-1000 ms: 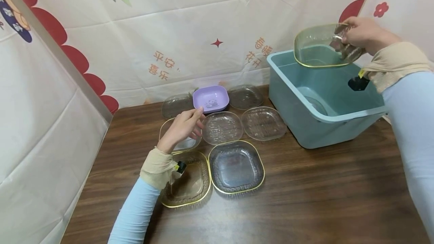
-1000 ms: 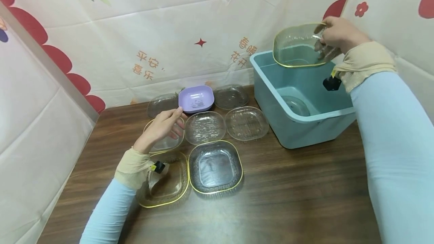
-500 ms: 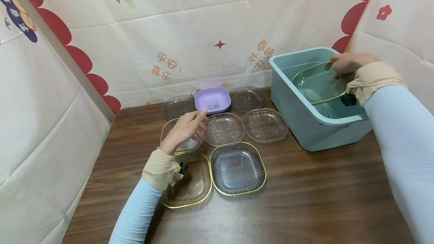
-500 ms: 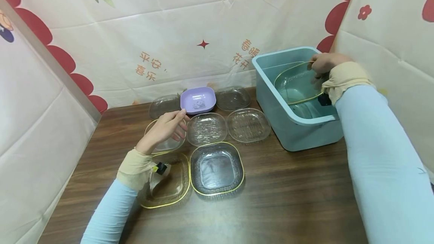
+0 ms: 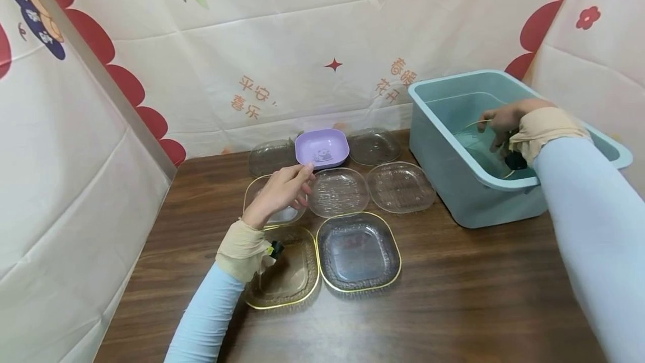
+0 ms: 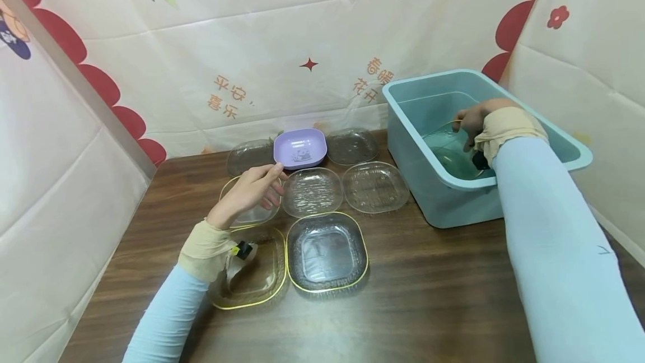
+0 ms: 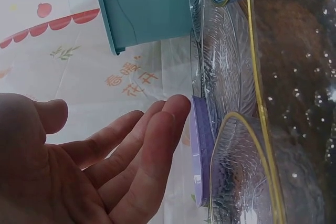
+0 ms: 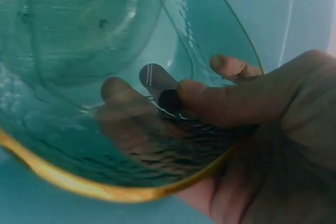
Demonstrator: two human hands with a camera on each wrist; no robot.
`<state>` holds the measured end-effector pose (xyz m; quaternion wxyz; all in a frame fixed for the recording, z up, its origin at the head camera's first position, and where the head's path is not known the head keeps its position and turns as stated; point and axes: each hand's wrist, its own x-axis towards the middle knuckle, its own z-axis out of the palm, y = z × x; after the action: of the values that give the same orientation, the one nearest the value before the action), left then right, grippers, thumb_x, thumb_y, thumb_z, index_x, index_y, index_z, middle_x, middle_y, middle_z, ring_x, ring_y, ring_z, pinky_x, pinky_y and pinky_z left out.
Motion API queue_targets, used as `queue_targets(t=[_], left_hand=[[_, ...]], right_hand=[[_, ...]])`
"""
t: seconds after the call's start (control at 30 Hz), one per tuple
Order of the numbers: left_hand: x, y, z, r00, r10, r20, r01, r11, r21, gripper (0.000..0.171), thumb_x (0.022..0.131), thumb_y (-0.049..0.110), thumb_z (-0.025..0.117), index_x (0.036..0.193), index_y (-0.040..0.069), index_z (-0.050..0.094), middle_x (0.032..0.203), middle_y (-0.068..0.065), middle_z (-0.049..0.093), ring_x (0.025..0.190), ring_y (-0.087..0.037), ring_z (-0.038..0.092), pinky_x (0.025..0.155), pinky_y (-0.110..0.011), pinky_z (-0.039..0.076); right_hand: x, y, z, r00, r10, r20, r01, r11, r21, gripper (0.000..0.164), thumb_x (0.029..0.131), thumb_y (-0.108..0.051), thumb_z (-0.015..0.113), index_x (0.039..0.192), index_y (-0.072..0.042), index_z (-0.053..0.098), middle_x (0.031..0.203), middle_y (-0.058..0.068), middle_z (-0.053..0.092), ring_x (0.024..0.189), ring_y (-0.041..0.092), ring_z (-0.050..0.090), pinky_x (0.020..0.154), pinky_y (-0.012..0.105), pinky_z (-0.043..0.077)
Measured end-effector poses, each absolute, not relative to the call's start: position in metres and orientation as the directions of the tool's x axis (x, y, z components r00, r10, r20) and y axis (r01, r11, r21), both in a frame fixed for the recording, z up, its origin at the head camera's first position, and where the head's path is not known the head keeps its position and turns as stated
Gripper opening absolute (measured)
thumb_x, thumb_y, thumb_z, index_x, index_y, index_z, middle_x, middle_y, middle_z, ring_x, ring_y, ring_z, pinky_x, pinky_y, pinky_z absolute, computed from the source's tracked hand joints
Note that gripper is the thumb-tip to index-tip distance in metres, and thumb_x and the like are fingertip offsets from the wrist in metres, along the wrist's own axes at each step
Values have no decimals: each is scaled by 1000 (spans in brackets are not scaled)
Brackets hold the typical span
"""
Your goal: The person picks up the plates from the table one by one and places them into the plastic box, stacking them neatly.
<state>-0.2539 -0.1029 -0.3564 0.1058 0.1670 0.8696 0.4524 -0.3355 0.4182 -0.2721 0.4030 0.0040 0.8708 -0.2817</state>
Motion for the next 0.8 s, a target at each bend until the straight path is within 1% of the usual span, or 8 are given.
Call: queue_targets(t=[0.07,0.2,0.27,0.33,0.53,0.63,0.7,0.8], left_hand=[[-255,-103,-357,-921,389,-32,198,538,819,61,110,52,39,128,1,67,104,-25,75,71,-28,77,62,-45,66],[-255,-103,-357,-919,391,-44,194,546,815,62,110,54,39,126,1,67,103,-25,74,71,-29,77,62,-44,66],[-255,-103,-357,-914,401,-52,194,547,814,62,110,53,39,127,1,67,104,-26,73,72,-30,77,62,-44,66],[-255,-103,-358,-912,407,-56,195,548,814,62,110,53,39,127,0,67,104,-26,73,72,-31,77,62,-44,67],[-254,-101,-359,-919,389,-60,179,548,817,59,111,50,39,127,1,67,104,-27,73,69,-30,76,60,-43,66],[-253,-100,-360,-918,393,-53,186,545,817,59,110,50,40,126,1,67,103,-28,73,68,-29,76,60,-43,66],[-254,-99,-361,-916,399,-46,196,544,816,60,110,52,40,125,1,67,103,-27,73,68,-28,76,60,-44,66],[-254,-97,-363,-912,409,-41,208,546,812,60,110,52,41,124,1,67,102,-27,73,68,-28,76,62,-47,66]], right_hand=[[-334,418,-275,-677,-207,-707,262,829,-494,41,99,8,29,138,7,18,108,29,53,80,25,70,75,33,61],[-333,418,-279,-673,-201,-712,310,797,-519,46,99,7,30,143,4,17,111,27,53,88,28,73,79,35,63],[-333,417,-281,-665,-227,-711,293,797,-528,46,100,7,32,143,5,15,112,28,56,90,29,75,83,37,65],[-333,416,-282,-662,-233,-712,294,793,-533,46,102,7,34,144,6,14,113,27,57,92,29,75,84,39,65],[-336,415,-282,-656,-221,-722,325,781,-534,57,103,2,38,152,8,9,109,24,59,93,28,74,84,40,65],[-338,417,-282,-631,-236,-739,282,818,-502,60,106,-7,42,152,12,10,115,25,58,99,28,72,88,41,63],[-339,419,-283,-602,-244,-760,242,852,-464,67,107,-16,46,152,16,8,122,30,57,104,29,69,92,42,60],[-338,423,-284,-564,-238,-791,214,883,-418,76,108,-29,48,152,17,6,133,36,52,112,30,66,98,47,57]])
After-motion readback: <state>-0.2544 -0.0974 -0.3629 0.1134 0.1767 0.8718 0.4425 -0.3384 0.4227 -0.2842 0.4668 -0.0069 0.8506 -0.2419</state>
